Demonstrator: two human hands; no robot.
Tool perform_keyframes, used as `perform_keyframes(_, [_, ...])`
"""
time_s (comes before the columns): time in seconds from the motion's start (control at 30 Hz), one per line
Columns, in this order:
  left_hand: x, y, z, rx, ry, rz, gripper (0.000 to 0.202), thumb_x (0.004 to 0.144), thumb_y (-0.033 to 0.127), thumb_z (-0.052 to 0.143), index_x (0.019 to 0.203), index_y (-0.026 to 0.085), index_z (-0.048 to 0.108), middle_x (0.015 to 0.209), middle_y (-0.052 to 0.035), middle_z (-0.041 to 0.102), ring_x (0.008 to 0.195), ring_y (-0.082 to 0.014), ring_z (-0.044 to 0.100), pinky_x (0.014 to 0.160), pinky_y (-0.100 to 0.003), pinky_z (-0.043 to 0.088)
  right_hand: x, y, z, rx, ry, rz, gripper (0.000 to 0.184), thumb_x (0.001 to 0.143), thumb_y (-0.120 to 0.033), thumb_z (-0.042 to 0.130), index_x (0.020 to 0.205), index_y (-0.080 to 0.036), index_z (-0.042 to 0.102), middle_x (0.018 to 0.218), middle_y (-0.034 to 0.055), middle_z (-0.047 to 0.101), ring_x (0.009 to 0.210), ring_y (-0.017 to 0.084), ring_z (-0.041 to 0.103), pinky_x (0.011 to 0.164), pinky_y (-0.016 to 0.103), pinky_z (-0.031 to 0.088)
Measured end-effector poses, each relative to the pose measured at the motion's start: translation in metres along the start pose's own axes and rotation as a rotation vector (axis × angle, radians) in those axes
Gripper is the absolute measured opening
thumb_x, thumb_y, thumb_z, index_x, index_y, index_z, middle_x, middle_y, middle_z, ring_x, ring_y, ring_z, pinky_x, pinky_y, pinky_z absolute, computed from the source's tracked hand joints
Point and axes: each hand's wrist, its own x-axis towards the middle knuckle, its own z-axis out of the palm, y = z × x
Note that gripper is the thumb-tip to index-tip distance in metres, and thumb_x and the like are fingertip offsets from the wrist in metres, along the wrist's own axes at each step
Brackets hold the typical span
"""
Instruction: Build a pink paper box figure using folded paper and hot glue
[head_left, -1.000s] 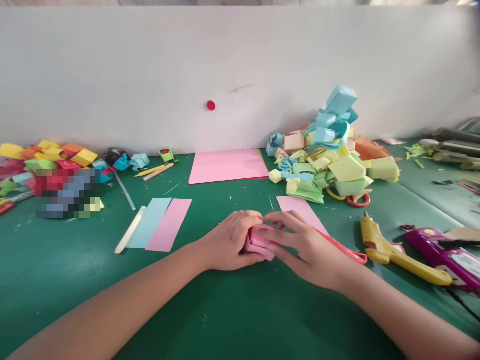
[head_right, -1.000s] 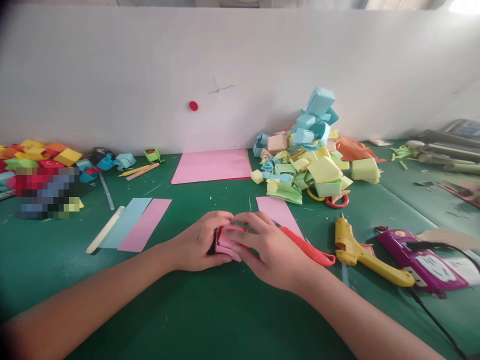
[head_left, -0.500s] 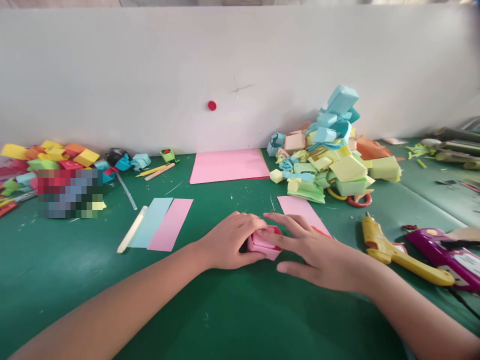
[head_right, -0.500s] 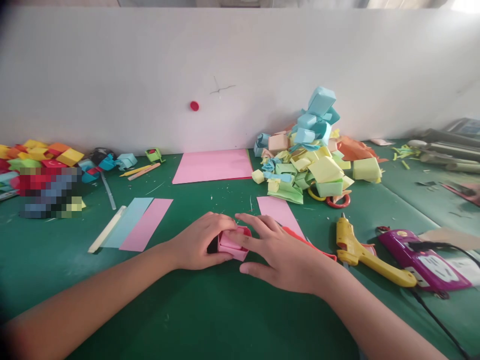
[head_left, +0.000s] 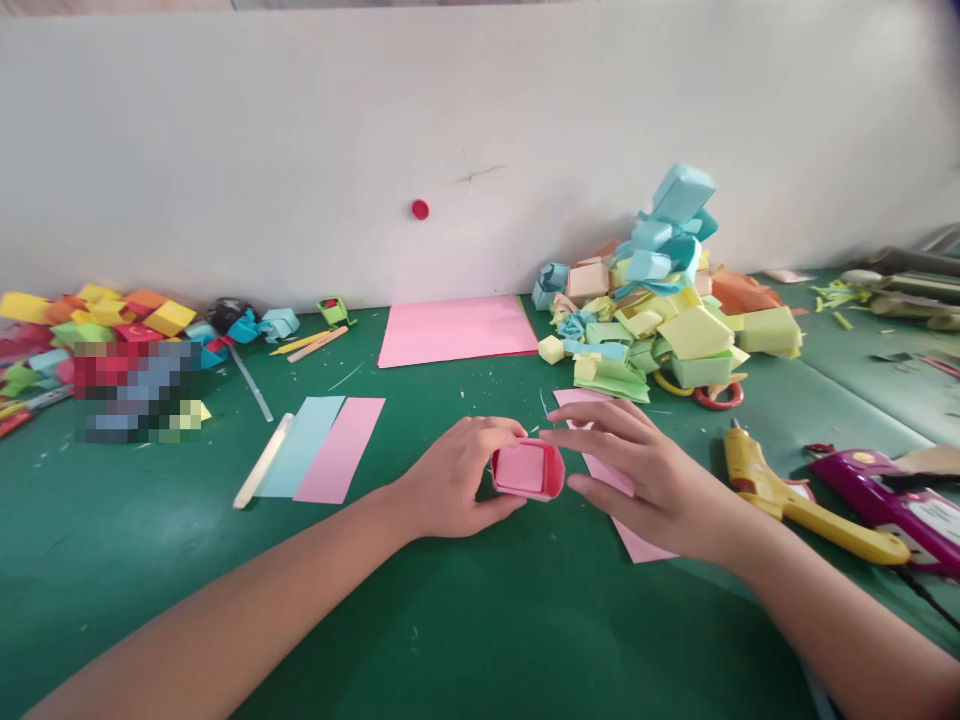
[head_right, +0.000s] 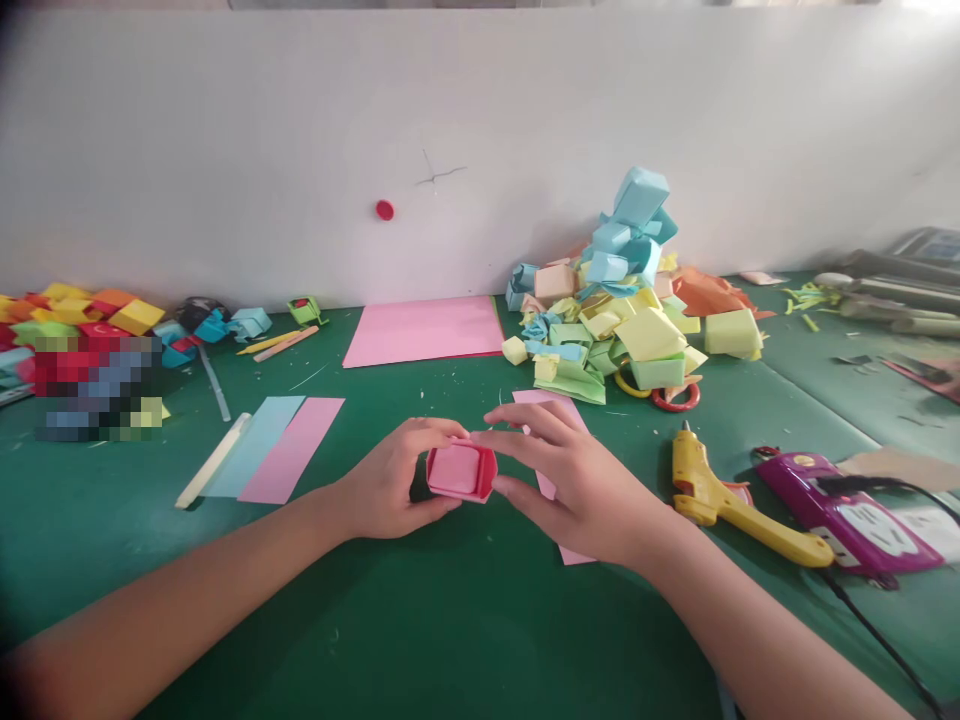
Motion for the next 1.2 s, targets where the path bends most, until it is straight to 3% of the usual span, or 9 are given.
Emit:
perform_keyframes(0.2, [0.003,0.003,-0.002,0.032,0.257,0.003,0.063,0.088,0.021,0.072,0.137,0.029,0.034,0.133,-0.0149,0.057,0.122,-0.0316,0.059,0.099,-0.052,0.052,0.000,0.002,-0.001,-0.002,0.110,-0.007,0.041,0.100,-0.023,0.057,0.140,-0.032,0.056,0.136,0.0120,0.056,0.129,0.032,0.052,0.106,0.055,0.047])
perform_keyframes(0.27, [0.003,0.002,-0.002,0.010,0.286,0.022,0.069,0.087,0.018,0.072,0.140,0.032,0.030,0.135,-0.0148,0.054,0.124,-0.0315,0.058,0.099,-0.053,0.053,0.000,0.001,0.000,0.013,0.118,0.005,0.041,0.101,-0.023,0.056,0.141,-0.031,0.054,0.136,0.0119,0.057,0.130,0.032,0.052,0.107,0.055,0.047])
perform_keyframes(0.37, [0.000,0.000,-0.001,-0.016,0.257,0.040,0.071,0.086,0.015,0.072,0.140,0.033,0.030,0.137,-0.0148,0.051,0.127,-0.0312,0.056,0.101,-0.052,0.053,0.001,-0.001,0.004,0.099,0.104,0.074,0.045,0.101,-0.029,0.057,0.145,-0.032,0.049,0.139,0.0119,0.056,0.132,0.032,0.052,0.105,0.053,0.050])
perform_keyframes(0.57, [0.000,0.000,0.000,-0.036,0.150,0.108,0.052,0.091,0.012,0.068,0.130,0.027,0.038,0.140,-0.0172,0.048,0.136,-0.0323,0.052,0.106,-0.055,0.051,0.001,-0.006,0.019,0.465,-0.040,0.301,0.069,0.100,-0.040,0.060,0.159,-0.036,0.025,0.143,0.0102,0.056,0.122,0.027,0.061,0.101,0.050,0.056])
perform_keyframes(0.7, [0.003,0.003,-0.003,-0.047,0.135,0.143,0.052,0.091,0.012,0.067,0.132,0.026,0.036,0.144,-0.0184,0.044,0.142,-0.0340,0.047,0.109,-0.057,0.049,0.003,-0.010,0.023,0.732,-0.120,0.385,0.070,0.098,-0.038,0.063,0.158,-0.035,0.027,0.124,0.0061,0.066,0.107,0.023,0.068,0.093,0.044,0.060])
perform_keyframes(0.8, [0.004,0.005,-0.004,-0.084,0.110,0.129,0.052,0.091,0.021,0.071,0.131,0.025,0.038,0.143,-0.0198,0.044,0.142,-0.0355,0.046,0.110,-0.057,0.048,0.005,-0.013,0.024,0.817,-0.107,0.447,0.073,0.093,-0.034,0.068,0.156,-0.031,0.031,0.125,0.0073,0.065,0.108,0.023,0.068,0.096,0.044,0.059])
perform_keyframes(0.9, [0.004,0.008,-0.003,-0.069,0.133,0.040,0.048,0.092,0.032,0.072,0.128,0.025,0.042,0.140,-0.0185,0.046,0.139,-0.0348,0.048,0.110,-0.055,0.047,0.007,-0.015,0.027,0.841,-0.064,0.512,0.067,0.091,-0.031,0.068,0.151,-0.029,0.038,0.130,0.0090,0.064,0.111,0.026,0.068,0.099,0.048,0.057])
perform_keyframes(1.07, [0.008,0.020,0.004,0.071,0.258,-0.248,0.045,0.089,0.040,0.075,0.120,0.024,0.046,0.130,-0.0140,0.050,0.130,-0.0340,0.050,0.106,-0.054,0.048,0.009,-0.013,0.037,0.747,0.093,0.560,0.059,0.091,-0.032,0.068,0.146,-0.031,0.045,0.134,0.0084,0.061,0.113,0.027,0.068,0.098,0.047,0.059])
perform_keyframes(1.2, [0.014,0.025,0.008,0.108,0.241,-0.397,0.051,0.085,0.049,0.078,0.117,0.022,0.048,0.121,-0.0119,0.051,0.115,-0.0316,0.056,0.096,-0.051,0.053,0.009,-0.007,0.045,0.590,0.181,0.519,0.055,0.093,-0.034,0.068,0.144,-0.035,0.047,0.142,0.0069,0.056,0.118,0.027,0.065,0.100,0.046,0.059])
